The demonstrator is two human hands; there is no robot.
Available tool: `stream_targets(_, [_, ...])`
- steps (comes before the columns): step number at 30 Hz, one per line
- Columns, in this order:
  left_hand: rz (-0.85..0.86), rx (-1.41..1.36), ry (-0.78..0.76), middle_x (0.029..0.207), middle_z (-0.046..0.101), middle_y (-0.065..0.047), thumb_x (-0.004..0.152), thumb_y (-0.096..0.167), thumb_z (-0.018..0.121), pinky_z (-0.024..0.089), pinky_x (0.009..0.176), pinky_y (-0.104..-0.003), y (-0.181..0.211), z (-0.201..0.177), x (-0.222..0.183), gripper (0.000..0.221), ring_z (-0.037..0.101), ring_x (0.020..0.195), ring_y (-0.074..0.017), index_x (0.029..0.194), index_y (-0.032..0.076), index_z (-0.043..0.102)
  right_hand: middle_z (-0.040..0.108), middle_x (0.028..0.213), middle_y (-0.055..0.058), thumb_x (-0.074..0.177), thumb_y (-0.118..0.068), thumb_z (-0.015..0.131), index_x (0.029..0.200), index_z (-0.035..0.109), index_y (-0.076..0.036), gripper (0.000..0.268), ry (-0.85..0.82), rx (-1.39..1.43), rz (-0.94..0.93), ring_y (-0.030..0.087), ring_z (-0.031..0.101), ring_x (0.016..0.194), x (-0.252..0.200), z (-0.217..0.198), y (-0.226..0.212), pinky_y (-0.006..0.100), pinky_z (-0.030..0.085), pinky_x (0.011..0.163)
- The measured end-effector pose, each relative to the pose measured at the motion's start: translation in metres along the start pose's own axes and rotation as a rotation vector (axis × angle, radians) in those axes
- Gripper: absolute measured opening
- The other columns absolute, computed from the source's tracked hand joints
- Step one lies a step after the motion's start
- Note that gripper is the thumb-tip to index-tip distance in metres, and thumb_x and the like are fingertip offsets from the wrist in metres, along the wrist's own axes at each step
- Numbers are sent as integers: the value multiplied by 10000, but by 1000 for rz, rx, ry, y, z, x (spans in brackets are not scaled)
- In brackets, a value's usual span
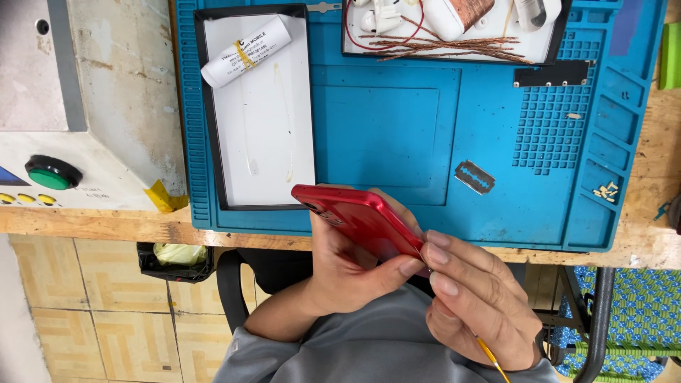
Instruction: Repairing a smartphone by prying the back cover off using a razor blade and a prying tool.
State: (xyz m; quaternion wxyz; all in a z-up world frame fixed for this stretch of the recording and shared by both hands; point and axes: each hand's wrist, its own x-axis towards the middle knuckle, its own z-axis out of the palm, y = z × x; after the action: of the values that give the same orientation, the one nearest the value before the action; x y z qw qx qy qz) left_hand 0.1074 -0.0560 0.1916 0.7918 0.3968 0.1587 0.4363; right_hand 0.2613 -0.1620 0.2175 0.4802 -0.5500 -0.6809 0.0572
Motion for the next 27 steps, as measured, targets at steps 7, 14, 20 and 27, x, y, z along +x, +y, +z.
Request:
stream_targets(7, [-22,-12,35,1307,649,-238,1001,-20,817,643,1010,-452,-4,-2,-4,682,703,1153,-326,1484,125,358,749,1242,286,1094,-132,593,1232,656,15,211,72,-35,45,424,842,1153,2,10,-5,495,761,1030])
stream_targets(14, [-53,-27,68,1316,662,-240,983,-26,831,646,1033,-452,-4,-3,-5,713,709,1170,-324,1498,98,354,745,1244,297,1057,-77,653,1211,669,17,181,41,-86,66,440,835,1161,8,9,-9,490,755,1029])
stream_targets(20, [-54,21,58,1321,676,-240,971,-8,846,666,1036,-462,-4,-7,-6,765,728,1174,-324,1530,95,335,741,1204,327,1055,-57,643,1192,669,54,178,57,-102,10,455,835,1119,11,10,-10,494,762,992])
stream_targets(27, [-90,30,63,1320,693,-233,971,-8,845,675,1034,-454,-2,-9,-6,783,742,1174,-324,1554,86,331,747,1205,325,1039,-23,667,1188,678,54,168,18,-134,15,446,833,1132,17,7,-13,489,755,999])
